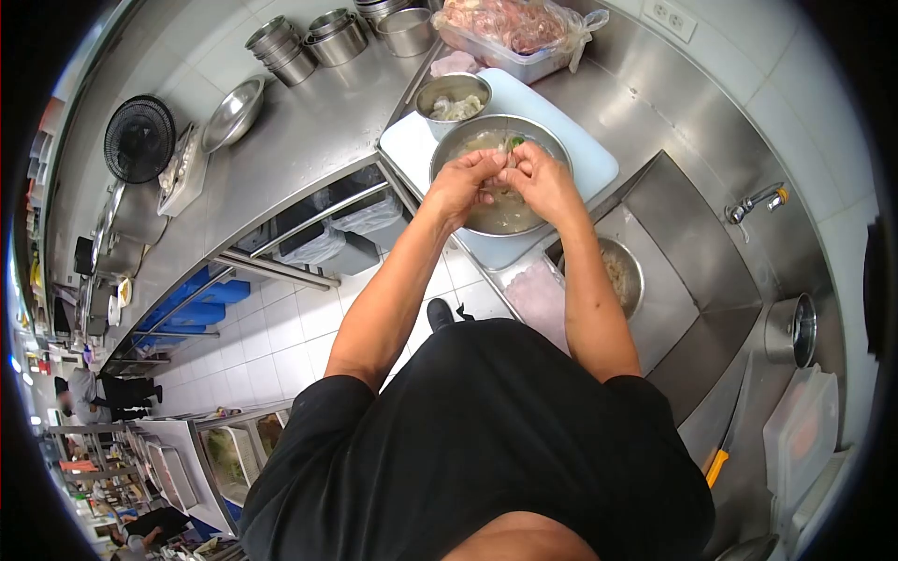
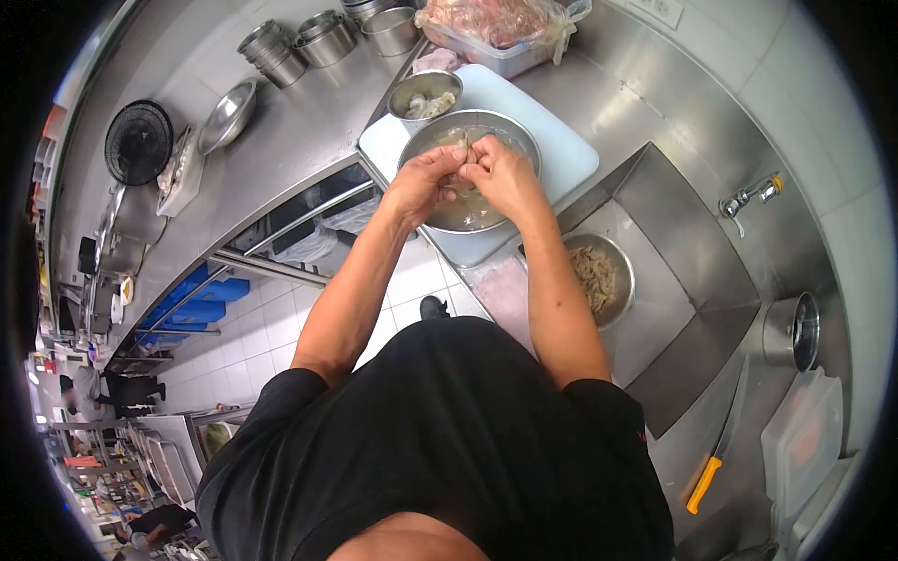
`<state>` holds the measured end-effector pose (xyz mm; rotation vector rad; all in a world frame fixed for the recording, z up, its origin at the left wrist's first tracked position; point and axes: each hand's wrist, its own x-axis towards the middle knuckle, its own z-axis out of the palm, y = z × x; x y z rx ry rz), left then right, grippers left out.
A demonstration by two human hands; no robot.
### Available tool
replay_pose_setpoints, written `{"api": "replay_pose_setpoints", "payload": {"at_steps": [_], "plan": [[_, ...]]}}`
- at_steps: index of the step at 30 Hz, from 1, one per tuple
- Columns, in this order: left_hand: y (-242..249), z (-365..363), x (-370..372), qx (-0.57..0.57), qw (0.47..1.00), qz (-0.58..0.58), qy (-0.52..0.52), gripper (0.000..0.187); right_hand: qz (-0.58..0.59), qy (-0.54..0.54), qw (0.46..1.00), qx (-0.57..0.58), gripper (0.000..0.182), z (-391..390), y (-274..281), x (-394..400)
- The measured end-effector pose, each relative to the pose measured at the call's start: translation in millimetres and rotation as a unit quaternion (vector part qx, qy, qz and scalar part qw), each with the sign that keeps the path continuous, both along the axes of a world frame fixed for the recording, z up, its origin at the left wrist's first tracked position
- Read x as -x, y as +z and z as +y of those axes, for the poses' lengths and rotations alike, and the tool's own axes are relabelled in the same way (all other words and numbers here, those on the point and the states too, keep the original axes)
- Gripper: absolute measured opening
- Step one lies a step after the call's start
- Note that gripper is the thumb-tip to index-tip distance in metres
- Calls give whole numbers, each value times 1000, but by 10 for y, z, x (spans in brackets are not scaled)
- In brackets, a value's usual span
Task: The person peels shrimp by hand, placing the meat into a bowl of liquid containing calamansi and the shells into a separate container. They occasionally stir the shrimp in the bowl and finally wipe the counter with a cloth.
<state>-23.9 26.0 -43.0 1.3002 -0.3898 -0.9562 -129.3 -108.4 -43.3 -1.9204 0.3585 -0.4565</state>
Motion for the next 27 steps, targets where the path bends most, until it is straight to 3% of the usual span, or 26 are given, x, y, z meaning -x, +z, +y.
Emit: {"api": "replay_pose_setpoints", "payload": {"at_steps": [2, 3, 5, 6, 9, 12, 15, 18, 21, 27], "plan": [[43, 12, -25, -44, 996, -81, 2, 31, 34, -23, 998, 46, 33, 57, 123, 56], [73, 19, -44, -66, 990, -121, 3, 31, -32, -52, 987, 150, 36, 66, 174, 72], [22, 19, -138, -113, 934, -338, -1, 34, -160, -109, 917, 349, 41, 73, 226, 110], [72, 27, -108, -134, 888, -439, -4, 36, -157, -89, 915, 361, 43, 67, 212, 109], [252, 66, 47, -114, 821, -560, 3, 41, -117, -35, 928, 352, 44, 4, 173, 75], [287, 114, 103, -114, 829, -548, -9, 41, -38, 5, 957, 286, 36, -68, 155, 81], [214, 115, 96, -71, 910, -408, 26, 38, -22, 26, 963, 268, 28, -102, 121, 115], [146, 97, 70, -47, 906, -421, 13, 36, -47, 55, 978, 194, 24, -156, 73, 103], [232, 78, 81, -1, 976, -216, -15, 28, -83, 65, 987, 118, 23, -119, 73, 131], [339, 33, -30, 49, 991, 46, -117, 14, -105, 83, 988, 74, 20, -138, 81, 228]]}}
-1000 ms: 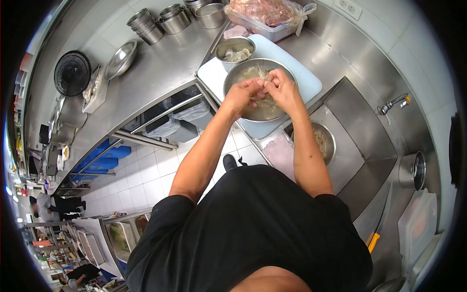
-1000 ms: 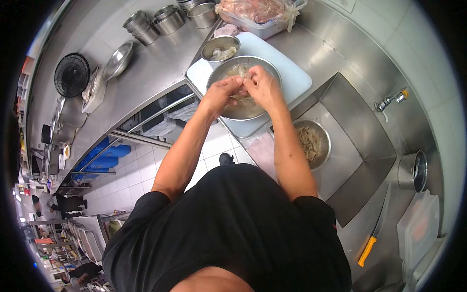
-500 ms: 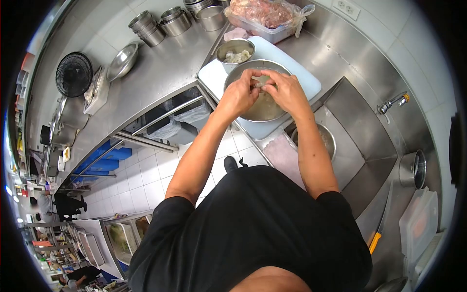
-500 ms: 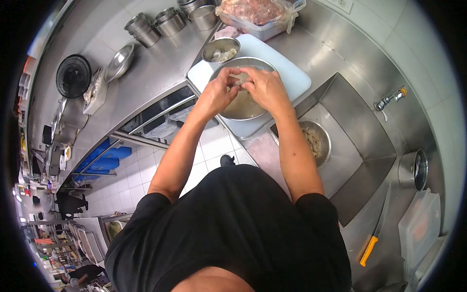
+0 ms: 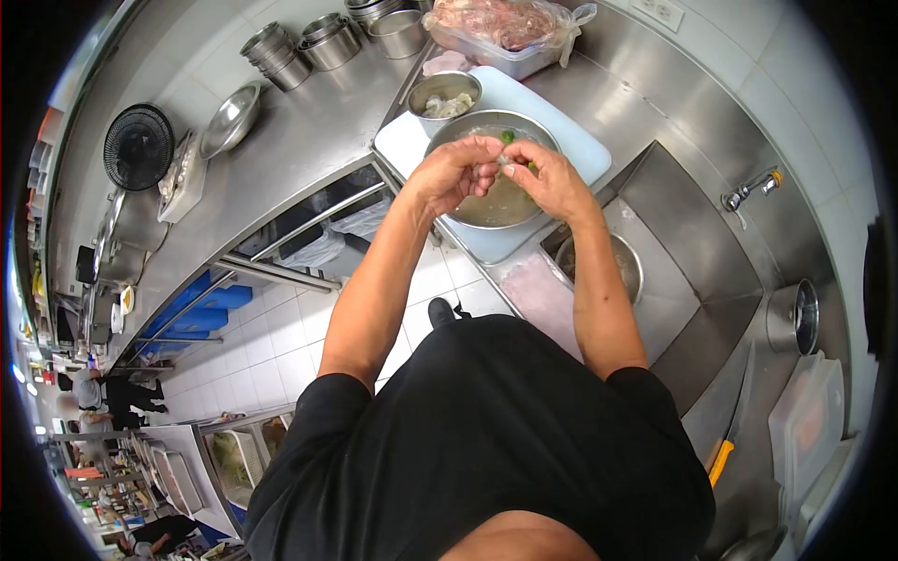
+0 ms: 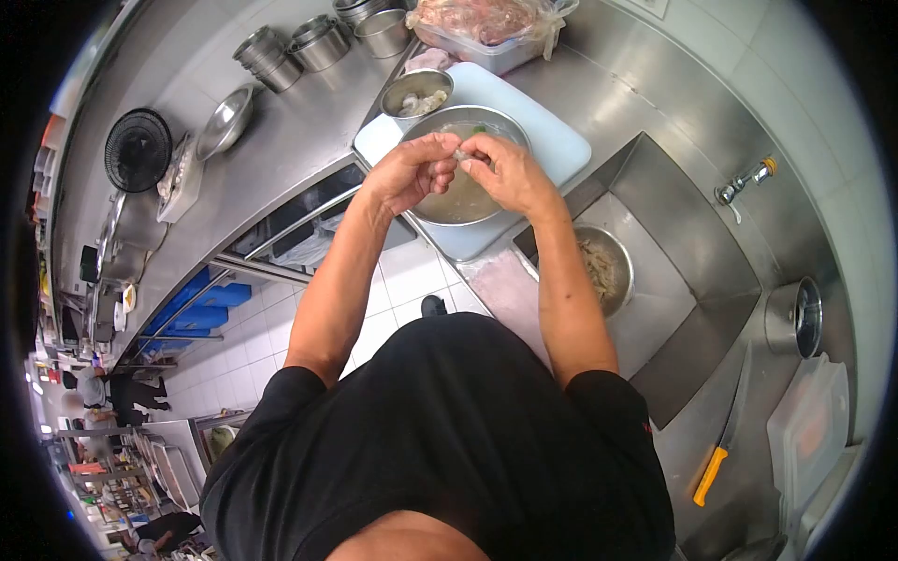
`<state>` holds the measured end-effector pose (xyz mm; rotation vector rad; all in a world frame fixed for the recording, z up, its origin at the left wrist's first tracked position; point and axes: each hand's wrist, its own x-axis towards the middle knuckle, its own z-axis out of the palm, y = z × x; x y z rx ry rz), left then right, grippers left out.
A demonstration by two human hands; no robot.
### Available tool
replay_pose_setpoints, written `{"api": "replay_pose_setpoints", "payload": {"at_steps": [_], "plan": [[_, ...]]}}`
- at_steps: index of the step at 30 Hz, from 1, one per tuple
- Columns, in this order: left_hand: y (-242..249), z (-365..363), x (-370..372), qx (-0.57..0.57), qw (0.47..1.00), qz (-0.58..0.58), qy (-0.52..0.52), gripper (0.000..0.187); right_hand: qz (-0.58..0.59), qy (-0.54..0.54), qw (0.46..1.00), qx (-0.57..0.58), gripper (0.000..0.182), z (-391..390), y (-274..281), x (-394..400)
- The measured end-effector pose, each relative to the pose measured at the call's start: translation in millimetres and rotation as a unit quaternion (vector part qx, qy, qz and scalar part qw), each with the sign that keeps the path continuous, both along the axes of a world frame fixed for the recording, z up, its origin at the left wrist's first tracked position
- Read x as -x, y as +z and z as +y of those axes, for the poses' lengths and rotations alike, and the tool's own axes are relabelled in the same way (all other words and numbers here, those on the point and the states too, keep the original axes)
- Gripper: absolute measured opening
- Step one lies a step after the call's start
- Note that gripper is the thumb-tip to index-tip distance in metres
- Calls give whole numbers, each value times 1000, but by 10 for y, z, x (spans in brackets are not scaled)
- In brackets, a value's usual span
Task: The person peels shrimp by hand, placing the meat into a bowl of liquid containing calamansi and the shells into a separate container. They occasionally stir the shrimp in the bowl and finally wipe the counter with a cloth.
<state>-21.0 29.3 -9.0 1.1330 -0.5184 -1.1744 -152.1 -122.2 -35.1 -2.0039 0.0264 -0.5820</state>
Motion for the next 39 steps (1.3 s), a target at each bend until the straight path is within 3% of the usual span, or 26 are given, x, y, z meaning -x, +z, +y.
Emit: {"api": "replay_pose_setpoints", "payload": {"at_steps": [2, 5, 8, 9, 11, 13, 15, 16, 19, 22, 25, 28, 36, 39], "plan": [[42, -3, -54, -4, 996, 76, -36, 15, -1, 5, 1000, 4, 20, 0, -3, 43], [5, -54, -86, -21, 998, 43, -48, 13, 67, 6, 996, 65, 16, -22, 99, 173], [-148, -153, -178, -113, 977, -176, 49, 14, 68, -12, 995, 66, 18, -80, 75, 334], [-242, -141, -196, -139, 928, -341, 55, 15, 58, -46, 996, 50, 18, -105, 52, 419], [-390, -76, -240, -177, 748, -637, 67, 17, 35, -111, 993, 17, 18, -176, -13, 622], [-450, -40, -199, -217, 704, -676, 21, 24, 45, -156, 983, -80, 20, -323, -177, 873], [-641, -50, -170, -277, 652, -705, -4, 23, 171, -218, 960, -33, 22, -416, -247, 1112], [-634, -64, -138, -260, 655, -710, 2, 23, 234, -249, 940, -9, 22, -448, -275, 1220], [-284, -32, 50, -206, 765, -609, 23, 22, 144, -266, 910, 285, 26, -466, -501, 1377], [-527, -71, -67, -116, 906, -403, 62, 19, 45, -276, 940, 197, 26, -230, -174, 1106], [-335, -12, 96, -105, 952, -286, 39, 28, -52, -208, 961, 175, 23, 79, 92, 682], [-298, 57, 214, -60, 972, -221, 60, 28, -18, -147, 975, 167, 23, 189, -5, 260], [-285, 204, 163, -76, 964, -235, 98, 24, 29, -73, 994, 69, 18, 243, -65, -81], [-242, 192, 204, -78, 958, -258, 99, 23, 112, -74, 991, 21, 18, 234, 18, -67]]}}
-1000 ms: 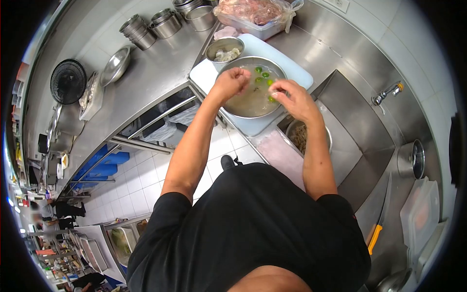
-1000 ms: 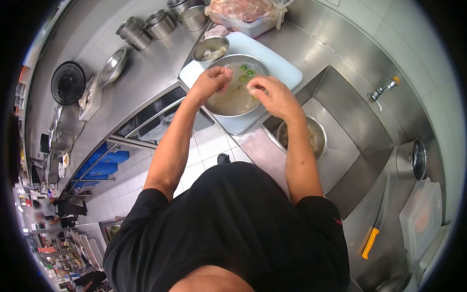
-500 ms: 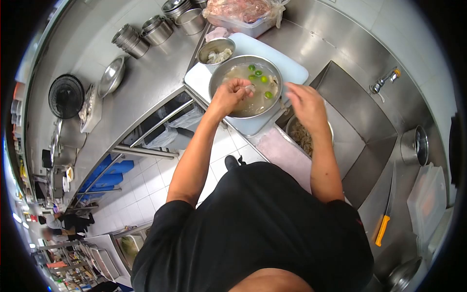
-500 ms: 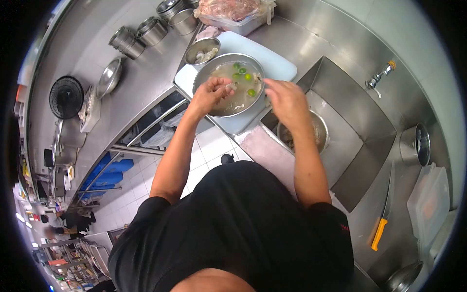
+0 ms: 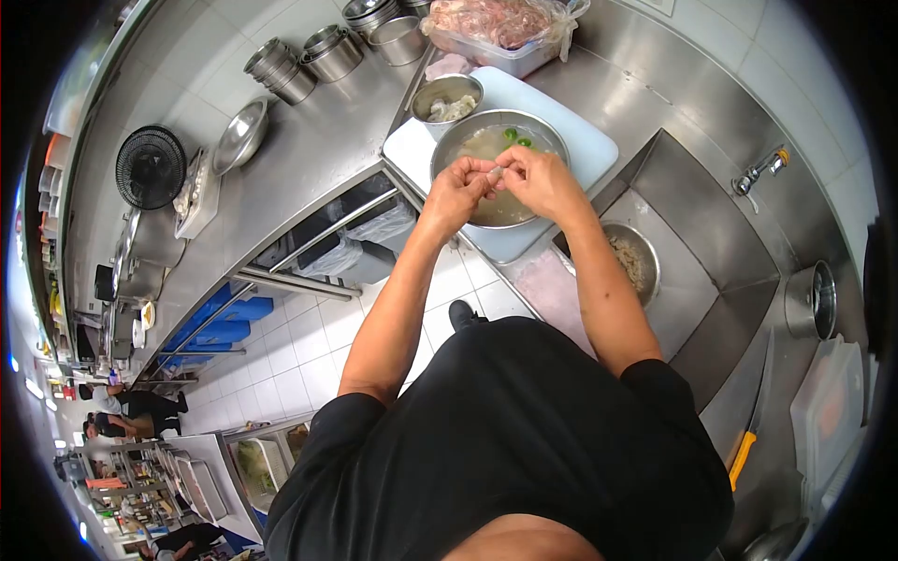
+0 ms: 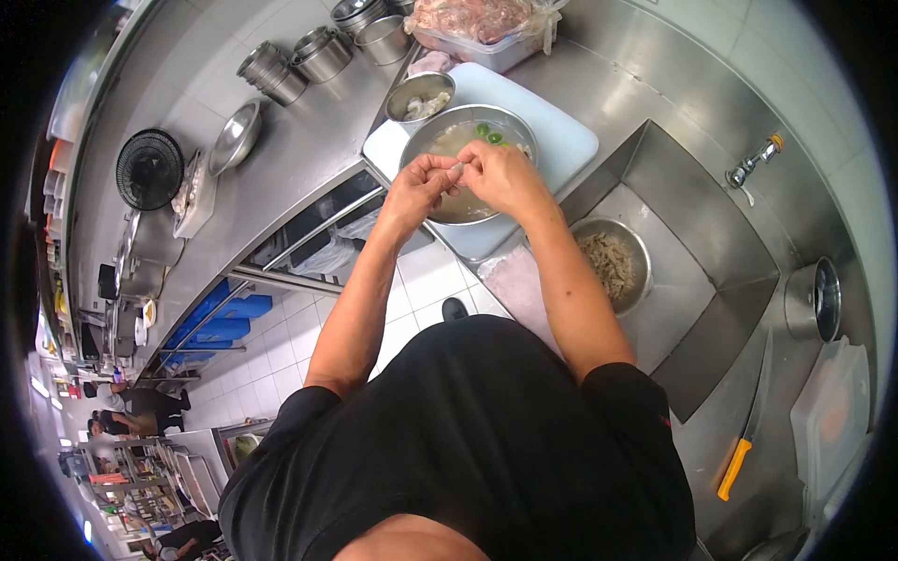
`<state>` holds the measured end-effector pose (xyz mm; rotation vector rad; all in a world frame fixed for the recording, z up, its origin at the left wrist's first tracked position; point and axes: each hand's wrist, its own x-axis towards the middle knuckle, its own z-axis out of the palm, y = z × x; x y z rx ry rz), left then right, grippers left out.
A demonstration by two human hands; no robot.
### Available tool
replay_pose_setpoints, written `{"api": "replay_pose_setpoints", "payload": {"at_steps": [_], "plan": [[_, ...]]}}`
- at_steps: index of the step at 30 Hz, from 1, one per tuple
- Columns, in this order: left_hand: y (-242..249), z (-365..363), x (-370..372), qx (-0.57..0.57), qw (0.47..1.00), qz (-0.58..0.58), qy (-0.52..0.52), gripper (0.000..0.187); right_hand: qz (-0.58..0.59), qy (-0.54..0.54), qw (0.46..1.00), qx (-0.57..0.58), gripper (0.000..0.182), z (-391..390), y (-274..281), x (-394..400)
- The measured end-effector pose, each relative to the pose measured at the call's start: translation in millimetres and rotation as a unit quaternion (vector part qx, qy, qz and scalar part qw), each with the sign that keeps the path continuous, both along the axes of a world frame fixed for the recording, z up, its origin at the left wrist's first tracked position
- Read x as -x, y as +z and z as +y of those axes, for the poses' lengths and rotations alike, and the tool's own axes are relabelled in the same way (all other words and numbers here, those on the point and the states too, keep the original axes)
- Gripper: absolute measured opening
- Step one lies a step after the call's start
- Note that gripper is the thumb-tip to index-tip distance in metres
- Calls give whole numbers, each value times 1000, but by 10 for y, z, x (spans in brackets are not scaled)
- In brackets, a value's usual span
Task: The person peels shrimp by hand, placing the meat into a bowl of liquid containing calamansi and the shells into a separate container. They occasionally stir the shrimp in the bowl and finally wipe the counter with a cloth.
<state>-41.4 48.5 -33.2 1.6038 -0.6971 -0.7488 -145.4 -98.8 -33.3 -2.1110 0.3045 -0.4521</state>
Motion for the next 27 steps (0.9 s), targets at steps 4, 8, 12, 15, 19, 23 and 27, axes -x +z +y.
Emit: {"api": "replay_pose_setpoints", "payload": {"at_steps": [4, 8, 12, 15, 19, 23, 27], "plan": [[-37, 7, -25, 58, 995, 73, -25, 21, -56, -18, 998, -19, 19, -45, -13, 25], [-6, -22, -18, 144, 971, 186, -38, 21, -98, 3, 992, -75, 21, -81, -50, 26], [5, -68, 38, 132, 978, 159, 4, 21, -117, 9, 989, -89, 20, -81, -48, 70], [31, -85, 63, 115, 990, 80, -13, 22, -55, 3, 995, -81, 22, -64, 74, 127], [66, -92, 86, 130, 986, 103, 6, 23, -82, 6, 993, -87, 24, -68, 85, 127], [80, -109, 138, 144, 986, 78, 18, 35, -131, 12, 989, -67, 23, -69, 27, 100], [67, -102, 164, 117, 992, 38, -14, 48, -153, -10, 987, -42, 21, -44, -33, 59]]}}
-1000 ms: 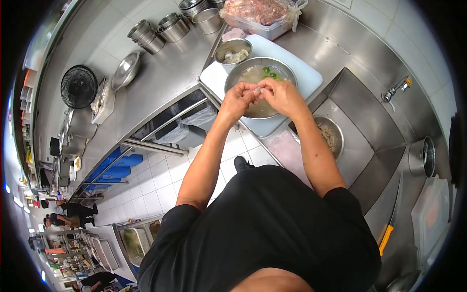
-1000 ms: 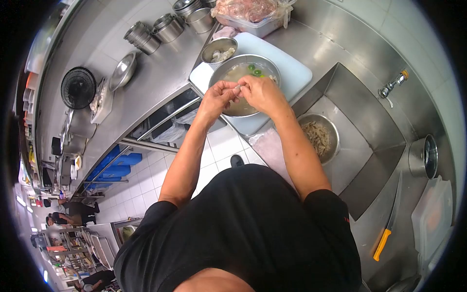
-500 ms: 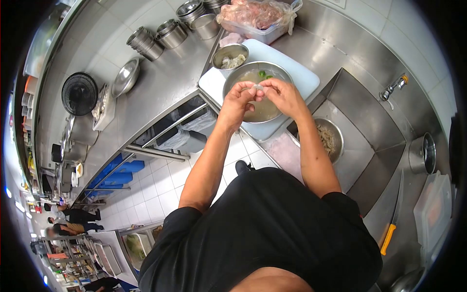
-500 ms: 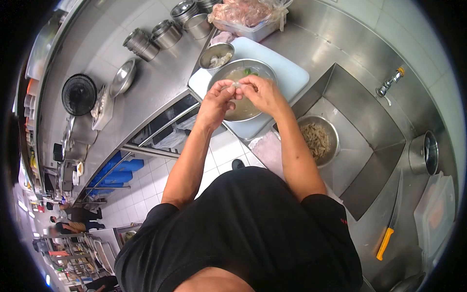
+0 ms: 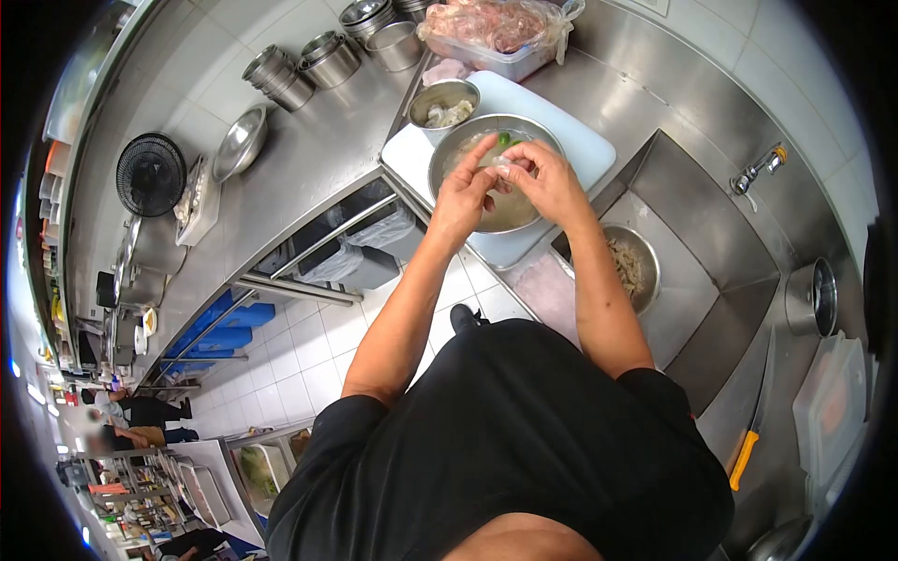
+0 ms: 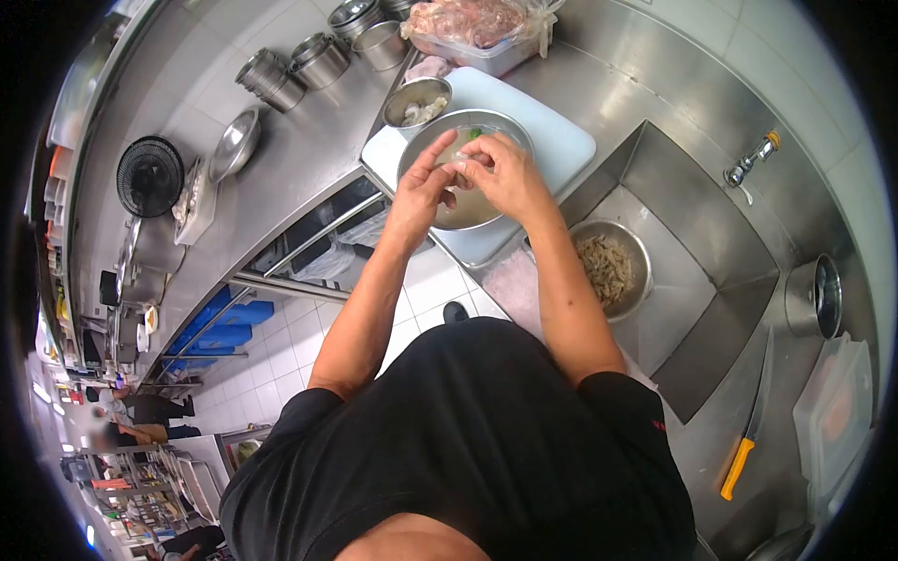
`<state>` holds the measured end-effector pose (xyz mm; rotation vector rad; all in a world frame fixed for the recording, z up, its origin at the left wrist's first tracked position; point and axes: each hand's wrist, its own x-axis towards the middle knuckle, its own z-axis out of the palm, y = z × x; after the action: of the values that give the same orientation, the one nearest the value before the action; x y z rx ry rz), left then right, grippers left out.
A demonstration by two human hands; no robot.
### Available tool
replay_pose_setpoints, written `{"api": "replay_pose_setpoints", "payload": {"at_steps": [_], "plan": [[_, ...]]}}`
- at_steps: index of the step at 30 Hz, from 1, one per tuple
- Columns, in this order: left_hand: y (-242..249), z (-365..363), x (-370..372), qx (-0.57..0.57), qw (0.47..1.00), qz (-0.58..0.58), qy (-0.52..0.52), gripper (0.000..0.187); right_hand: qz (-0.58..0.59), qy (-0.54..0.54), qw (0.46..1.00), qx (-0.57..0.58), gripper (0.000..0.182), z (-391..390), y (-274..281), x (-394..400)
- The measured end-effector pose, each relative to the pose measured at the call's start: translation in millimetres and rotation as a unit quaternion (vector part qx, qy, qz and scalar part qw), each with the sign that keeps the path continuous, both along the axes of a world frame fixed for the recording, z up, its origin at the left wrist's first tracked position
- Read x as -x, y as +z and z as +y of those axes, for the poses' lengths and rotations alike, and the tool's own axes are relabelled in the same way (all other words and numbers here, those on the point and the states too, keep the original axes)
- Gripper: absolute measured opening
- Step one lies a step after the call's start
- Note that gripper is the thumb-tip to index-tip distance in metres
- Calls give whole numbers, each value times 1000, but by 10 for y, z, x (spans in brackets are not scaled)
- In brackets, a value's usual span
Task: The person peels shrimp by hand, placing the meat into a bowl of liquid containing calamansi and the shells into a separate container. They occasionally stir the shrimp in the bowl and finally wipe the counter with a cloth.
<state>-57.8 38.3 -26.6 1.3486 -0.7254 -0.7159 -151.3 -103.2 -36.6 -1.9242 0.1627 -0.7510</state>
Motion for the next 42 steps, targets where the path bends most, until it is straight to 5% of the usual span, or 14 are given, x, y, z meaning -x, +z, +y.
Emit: {"api": "replay_pose_setpoints", "payload": {"at_steps": [9, 18, 24, 30, 36, 42], "plan": [[26, 1, 88, -38, 999, -5, -18, 48, -2, -7, 999, 39, 13, -45, -68, -16], [177, 53, 30, -145, 971, -173, 73, 35, 8, -13, 996, 84, 14, -23, -137, -21], [60, 16, -42, -19, 996, 67, 52, 29, 130, 24, 991, 16, 24, 56, 99, 89], [52, 37, -115, 31, 976, 217, -20, 23, 92, 40, 993, 64, 22, 80, 111, 118], [78, -64, -212, 40, 962, 269, 21, 21, 56, 19, 993, 103, 19, 82, 77, 265], [159, -109, -554, -8, 990, 133, 33, 21, 154, -79, 980, -102, 21, -191, 93, 930]]}}
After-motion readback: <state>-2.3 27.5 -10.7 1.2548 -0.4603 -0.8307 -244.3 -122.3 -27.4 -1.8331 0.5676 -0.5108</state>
